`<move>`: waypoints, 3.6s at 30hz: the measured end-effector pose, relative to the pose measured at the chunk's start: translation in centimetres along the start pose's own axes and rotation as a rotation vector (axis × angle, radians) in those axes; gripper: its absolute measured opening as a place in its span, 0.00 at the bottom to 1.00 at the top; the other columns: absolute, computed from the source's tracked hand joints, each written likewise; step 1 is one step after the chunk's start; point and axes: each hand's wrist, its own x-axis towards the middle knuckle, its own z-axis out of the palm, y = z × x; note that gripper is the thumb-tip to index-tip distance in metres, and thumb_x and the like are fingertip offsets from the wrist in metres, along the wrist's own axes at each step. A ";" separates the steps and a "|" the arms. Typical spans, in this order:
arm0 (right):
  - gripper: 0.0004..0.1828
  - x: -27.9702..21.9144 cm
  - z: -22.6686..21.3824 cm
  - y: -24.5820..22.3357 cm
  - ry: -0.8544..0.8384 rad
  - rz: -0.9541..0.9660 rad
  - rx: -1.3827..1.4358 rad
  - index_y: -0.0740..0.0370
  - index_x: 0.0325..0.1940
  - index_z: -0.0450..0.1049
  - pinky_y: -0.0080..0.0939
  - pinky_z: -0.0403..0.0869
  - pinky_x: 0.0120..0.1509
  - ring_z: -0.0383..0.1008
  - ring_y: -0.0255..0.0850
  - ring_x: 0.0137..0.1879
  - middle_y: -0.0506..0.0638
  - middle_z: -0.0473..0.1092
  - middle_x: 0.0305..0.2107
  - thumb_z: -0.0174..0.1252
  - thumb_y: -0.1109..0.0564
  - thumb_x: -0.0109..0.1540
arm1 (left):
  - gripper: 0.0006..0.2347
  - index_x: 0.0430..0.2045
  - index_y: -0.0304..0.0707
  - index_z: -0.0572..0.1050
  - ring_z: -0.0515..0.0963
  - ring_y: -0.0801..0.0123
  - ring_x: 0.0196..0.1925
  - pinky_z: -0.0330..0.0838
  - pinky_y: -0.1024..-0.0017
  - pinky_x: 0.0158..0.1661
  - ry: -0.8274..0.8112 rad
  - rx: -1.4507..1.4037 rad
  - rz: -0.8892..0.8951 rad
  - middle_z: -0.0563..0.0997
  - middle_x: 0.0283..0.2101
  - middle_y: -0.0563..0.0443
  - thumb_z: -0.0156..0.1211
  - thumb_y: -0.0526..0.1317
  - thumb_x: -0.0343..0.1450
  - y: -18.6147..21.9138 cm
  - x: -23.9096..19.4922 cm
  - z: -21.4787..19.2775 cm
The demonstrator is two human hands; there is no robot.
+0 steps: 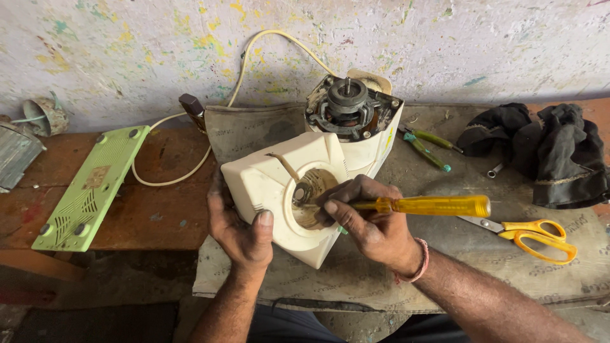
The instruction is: The person disassembles a blender base by removing the plastic housing and using a screwdriver to adjust components inside the motor assembly.
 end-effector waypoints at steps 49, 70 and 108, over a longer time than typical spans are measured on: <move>0.15 2.2 -30.3 0.3 0.667 0.059 -0.316 0.68 0.51 0.73 0.39 0.75 0.45 0.75 0.37 0.42 0.49 0.74 0.39 0.54 0.51 0.73 | 0.31 0.55 0.24 0.69 0.80 0.59 0.50 0.75 0.62 0.51 -0.088 -0.484 -0.511 0.80 0.49 0.39 0.70 0.51 0.65 -9.0 0.7 29.9; 0.24 4.6 -39.2 9.1 0.362 0.009 -0.173 0.67 0.71 0.63 0.39 0.66 0.73 0.67 0.40 0.68 0.53 0.68 0.62 0.47 0.52 0.74 | 0.34 0.65 0.27 0.56 0.74 0.57 0.61 0.68 0.63 0.60 -0.240 -0.386 -0.415 0.73 0.60 0.38 0.66 0.50 0.70 -19.7 2.2 35.9; 0.08 8.0 -27.4 3.8 0.286 -0.277 -1.022 0.64 0.42 0.78 0.41 0.77 0.47 0.79 0.41 0.43 0.51 0.79 0.38 0.68 0.64 0.59 | 0.36 0.63 0.21 0.61 0.79 0.49 0.56 0.71 0.60 0.58 0.000 -0.136 -0.420 0.77 0.56 0.30 0.67 0.53 0.69 -21.9 1.5 35.7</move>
